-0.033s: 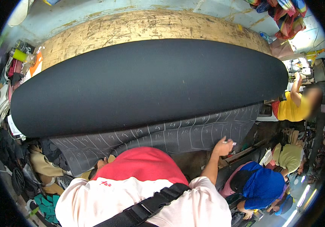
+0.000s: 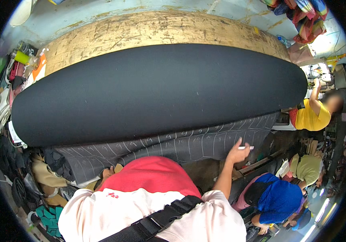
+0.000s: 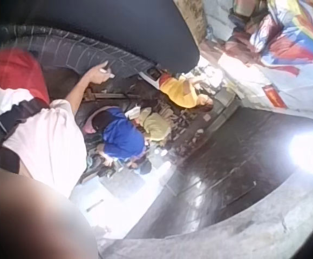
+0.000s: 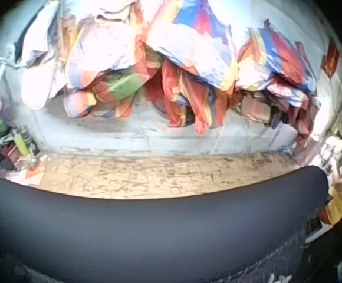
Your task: The person uses a white marker and a small paper template to mark a large roll of black fabric. They repeatedly position the template, trace or mark sections, and write numbers on the fabric surface.
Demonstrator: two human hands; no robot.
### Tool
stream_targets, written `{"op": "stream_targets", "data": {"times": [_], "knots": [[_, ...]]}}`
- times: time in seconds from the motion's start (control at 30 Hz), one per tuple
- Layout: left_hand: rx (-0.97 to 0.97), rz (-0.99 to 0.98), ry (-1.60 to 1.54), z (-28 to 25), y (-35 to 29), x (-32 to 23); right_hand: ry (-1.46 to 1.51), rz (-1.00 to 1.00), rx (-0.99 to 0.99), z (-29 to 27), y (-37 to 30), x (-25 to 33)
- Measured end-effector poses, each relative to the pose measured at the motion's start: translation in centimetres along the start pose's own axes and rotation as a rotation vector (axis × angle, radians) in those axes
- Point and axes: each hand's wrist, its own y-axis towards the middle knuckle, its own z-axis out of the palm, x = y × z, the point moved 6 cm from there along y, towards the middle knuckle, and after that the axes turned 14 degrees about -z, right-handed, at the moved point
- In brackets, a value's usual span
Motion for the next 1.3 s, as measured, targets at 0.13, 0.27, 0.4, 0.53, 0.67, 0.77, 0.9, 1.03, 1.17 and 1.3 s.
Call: {"op": "stream_targets", "data": {"times": [0.13, 0.27, 0.4, 0.53, 0.67, 0.77, 0.9, 1.03, 1.17, 1.3], "knots": [[0.125, -0.157, -0.174, -0.4, 2.1, 0.0, 0.771, -0.344, -0.452, -2.6, 3.9, 13.1], [0.317, -0.120, -0.398, -0.7, 1.5, 0.2, 0.681, -0.297, -0.600, -5.5, 6.9, 20.4], [0.341, -0.211, -0.487, -3.4, 0.3, 1.2, 0.602, -0.215, -0.403, -7.2, 15.3, 28.9], [0.498, -0.200, -0.884, -7.9, -2.2, 0.1, 0.922, -0.587, -0.477, -10.5, 17.4, 38.7], [0.421, -0.075, -1.314, -13.4, -5.7, -1.5, 0.922, -1.228, -0.198, -9.4, 6.2, 47.0], [0.360, -0.029, -1.555, -16.1, -7.4, -2.5, 0.528, -1.377, -0.001, -5.1, 1.7, 52.6], [0.435, -0.063, -1.826, -18.1, -7.7, -3.6, 0.469, -1.359, -0.104, -3.2, 6.5, 58.7], [0.467, -0.067, -1.975, -21.1, -6.0, -4.9, 0.407, -1.319, 0.014, -3.0, 11.0, 63.2], [0.564, 0.016, -1.951, -25.7, -2.5, -6.0, 0.259, -1.250, 0.057, -3.9, 11.0, 64.0], [0.389, 0.073, -1.995, -31.1, 1.5, -6.6, 0.169, -1.029, 0.080, -5.4, 8.1, 63.0]]}}
